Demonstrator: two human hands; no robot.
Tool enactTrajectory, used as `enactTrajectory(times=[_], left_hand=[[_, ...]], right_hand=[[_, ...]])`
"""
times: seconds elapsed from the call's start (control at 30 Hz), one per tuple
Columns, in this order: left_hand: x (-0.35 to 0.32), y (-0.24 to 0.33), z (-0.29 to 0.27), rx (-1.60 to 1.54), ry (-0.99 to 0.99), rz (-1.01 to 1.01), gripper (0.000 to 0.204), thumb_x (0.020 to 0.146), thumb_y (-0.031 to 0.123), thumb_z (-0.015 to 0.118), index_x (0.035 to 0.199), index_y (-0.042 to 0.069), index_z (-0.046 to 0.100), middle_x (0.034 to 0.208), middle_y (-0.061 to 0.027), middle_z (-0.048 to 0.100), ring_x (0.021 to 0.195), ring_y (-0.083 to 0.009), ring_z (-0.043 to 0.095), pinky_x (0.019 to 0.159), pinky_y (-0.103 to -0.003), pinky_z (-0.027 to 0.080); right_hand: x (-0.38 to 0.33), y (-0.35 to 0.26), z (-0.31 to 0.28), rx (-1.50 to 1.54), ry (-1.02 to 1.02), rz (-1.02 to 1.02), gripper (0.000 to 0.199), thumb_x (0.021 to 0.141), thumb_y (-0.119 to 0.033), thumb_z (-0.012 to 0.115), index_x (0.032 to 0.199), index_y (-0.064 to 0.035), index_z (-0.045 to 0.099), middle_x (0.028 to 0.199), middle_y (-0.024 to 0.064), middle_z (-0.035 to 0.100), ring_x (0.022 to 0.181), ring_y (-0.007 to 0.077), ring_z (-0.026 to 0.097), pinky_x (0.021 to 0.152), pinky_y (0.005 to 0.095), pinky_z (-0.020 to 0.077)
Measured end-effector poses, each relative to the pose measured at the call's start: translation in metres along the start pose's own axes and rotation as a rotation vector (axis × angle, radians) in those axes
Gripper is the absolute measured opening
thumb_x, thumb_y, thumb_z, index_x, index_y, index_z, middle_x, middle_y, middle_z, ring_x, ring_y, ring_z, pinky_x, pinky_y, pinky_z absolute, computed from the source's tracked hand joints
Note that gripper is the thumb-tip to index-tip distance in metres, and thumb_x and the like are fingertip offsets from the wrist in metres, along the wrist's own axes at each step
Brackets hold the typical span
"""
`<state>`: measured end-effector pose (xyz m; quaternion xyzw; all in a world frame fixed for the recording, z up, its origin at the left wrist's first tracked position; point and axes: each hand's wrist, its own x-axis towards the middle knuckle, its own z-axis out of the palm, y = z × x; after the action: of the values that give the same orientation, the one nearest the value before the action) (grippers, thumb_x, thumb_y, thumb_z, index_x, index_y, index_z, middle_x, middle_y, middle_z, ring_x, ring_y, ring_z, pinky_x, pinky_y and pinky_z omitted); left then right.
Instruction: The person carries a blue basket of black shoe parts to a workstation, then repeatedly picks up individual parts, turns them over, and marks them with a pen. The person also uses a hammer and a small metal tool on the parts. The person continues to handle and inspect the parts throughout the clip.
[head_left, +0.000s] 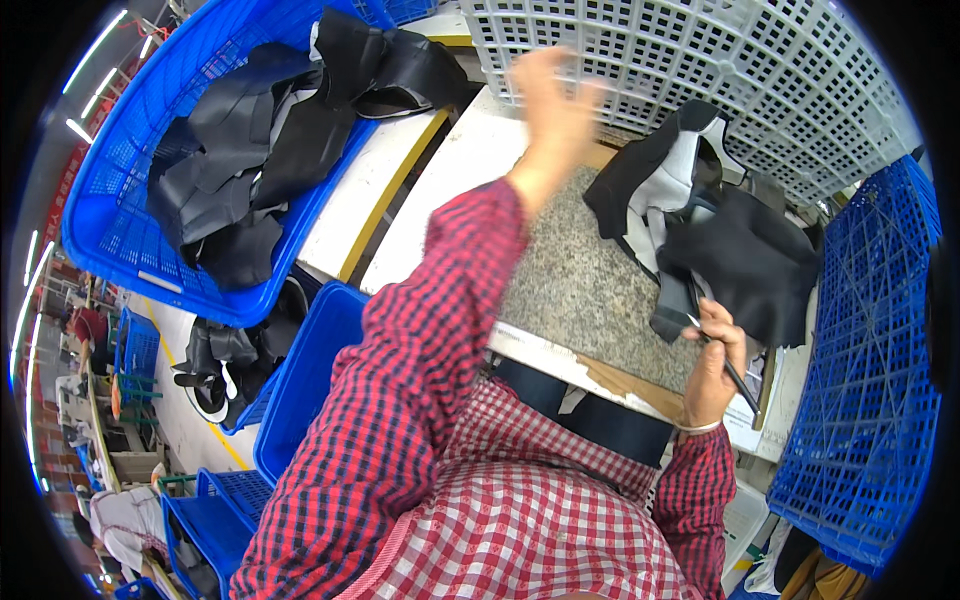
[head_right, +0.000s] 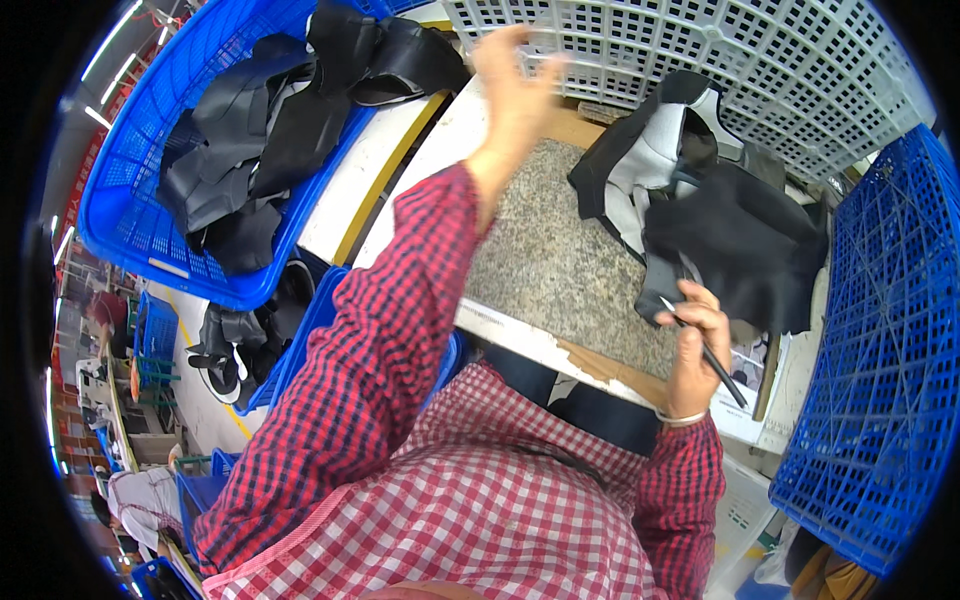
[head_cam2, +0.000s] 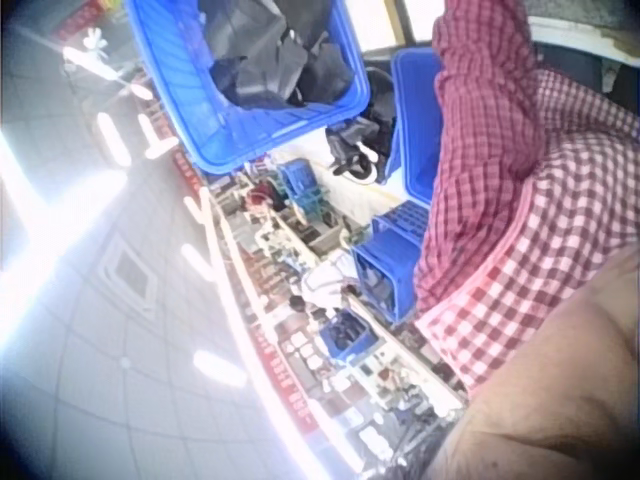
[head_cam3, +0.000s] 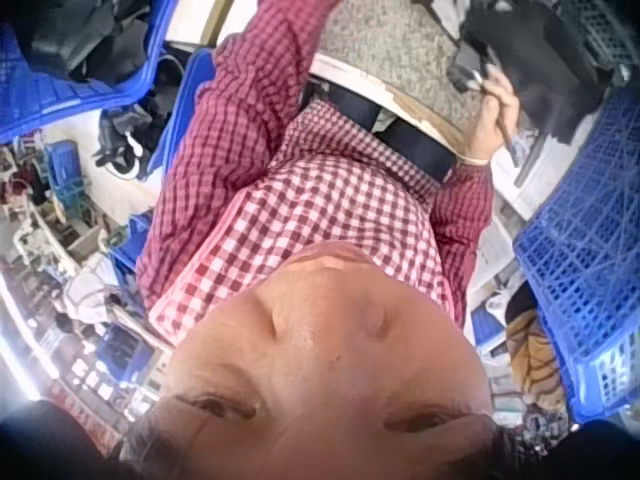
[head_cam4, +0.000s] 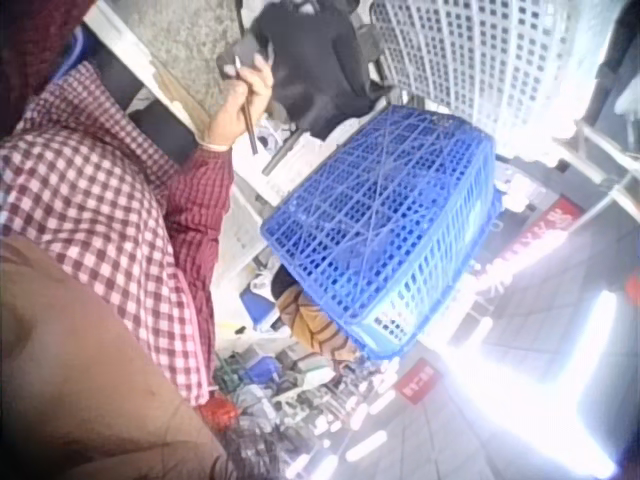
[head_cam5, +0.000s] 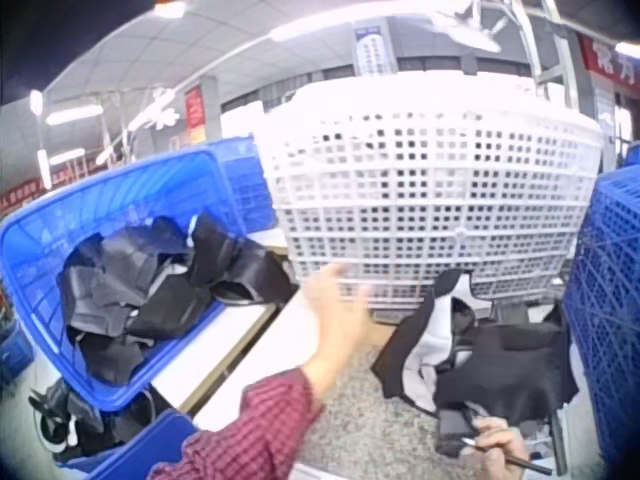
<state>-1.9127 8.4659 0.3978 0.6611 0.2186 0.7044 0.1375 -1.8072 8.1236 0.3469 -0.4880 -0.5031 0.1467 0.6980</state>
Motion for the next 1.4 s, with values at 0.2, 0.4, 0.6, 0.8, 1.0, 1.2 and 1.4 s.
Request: enactTrajectory(times=[0.2, 0.4, 0.6, 0.8, 1.0, 1.2, 1.4], left_hand=[[0.018, -0.265, -0.145, 0.6, 0.106, -0.816, 0.078, 0.073, 0.045, 0.087, 0.122, -0.009, 0.063, 0.131, -0.0269, 0.06, 0.124, -0.0407, 0.051, 0.108, -0.049, 0.038], [0.071, -0.313, -0.158, 0.135, -0.101, -0.991, 0.05, 0.084, 0.031, 0.084, 0.112, -0.006, 0.067, 0.101, -0.0116, 0.07, 0.081, -0.0199, 0.067, 0.072, -0.033, 0.052], [0.095, -0.188, -0.136, -0.075, -0.003, -0.748, 0.027, 0.09, 0.019, 0.073, 0.101, -0.004, 0.063, 0.084, -0.0075, 0.068, 0.06, -0.015, 0.064, 0.044, -0.029, 0.049], [0.072, -0.016, -0.149, -0.647, 0.027, -0.466, 0.008, 0.1, 0.01, 0.062, 0.102, 0.002, 0.06, 0.089, -0.0088, 0.07, 0.072, -0.0173, 0.068, 0.063, -0.031, 0.057], [-0.009, 0.052, -0.11, -0.173, -1.132, -0.382, 0.047, 0.094, 0.028, 0.074, 0.121, -0.004, 0.054, 0.111, -0.0149, 0.06, 0.106, -0.0292, 0.061, 0.095, -0.038, 0.05], [-0.127, 0.063, -0.161, 0.102, -1.142, 0.0, 0.06, 0.077, 0.029, 0.085, 0.123, 0.002, 0.058, 0.117, -0.0177, 0.055, 0.113, -0.0375, 0.052, 0.099, -0.045, 0.046], [-0.146, 0.048, -0.136, 0.222, -0.856, 0.011, 0.029, 0.085, 0.017, 0.075, 0.109, 0.002, 0.067, 0.099, -0.0122, 0.064, 0.095, -0.0341, 0.066, 0.077, -0.043, 0.054]], right_hand=[[-0.01, 0.044, -0.034, -0.163, 0.121, 0.083, 0.033, 0.106, -0.035, 0.054, 0.103, -0.0023, 0.059, 0.115, 0.0228, 0.066, 0.119, 0.0298, 0.06, 0.108, 0.0491, 0.041], [-0.01, 0.055, -0.02, -0.205, 0.146, 0.101, 0.027, 0.106, -0.03, 0.052, 0.097, -0.0045, 0.056, 0.077, 0.0121, 0.063, 0.114, 0.0274, 0.057, 0.121, 0.0592, 0.0262], [-0.003, 0.048, -0.016, -0.302, 0.086, 0.104, 0.023, 0.105, -0.023, 0.052, 0.095, -0.003, 0.058, 0.076, 0.0128, 0.059, 0.113, 0.0274, 0.058, 0.121, 0.0617, 0.0266], [-0.005, 0.057, -0.019, -0.345, 0.135, 0.048, 0.023, 0.106, -0.018, 0.048, 0.094, -0.0038, 0.061, 0.076, 0.009, 0.065, 0.11, 0.0262, 0.06, 0.117, 0.061, 0.0342], [-0.01, 0.06, -0.023, -0.099, 0.399, 0.141, 0.028, 0.105, -0.023, 0.053, 0.112, 0.0025, 0.063, 0.096, 0.0119, 0.067, 0.088, 0.0191, 0.063, 0.09, 0.0361, 0.0483], [-0.035, 0.03, -0.004, -0.063, 0.229, 0.307, 0.023, 0.106, -0.023, 0.052, 0.104, -0.0025, 0.063, 0.08, 0.0052, 0.066, 0.072, 0.0121, 0.062, 0.067, 0.0252, 0.0474], [-0.029, 0.028, 0.066, -0.07, -0.193, 0.358, 0.015, 0.098, -0.009, 0.066, 0.104, -0.0054, 0.052, 0.087, 0.0, 0.059, 0.075, 0.0051, 0.055, 0.064, 0.0233, 0.0455]])
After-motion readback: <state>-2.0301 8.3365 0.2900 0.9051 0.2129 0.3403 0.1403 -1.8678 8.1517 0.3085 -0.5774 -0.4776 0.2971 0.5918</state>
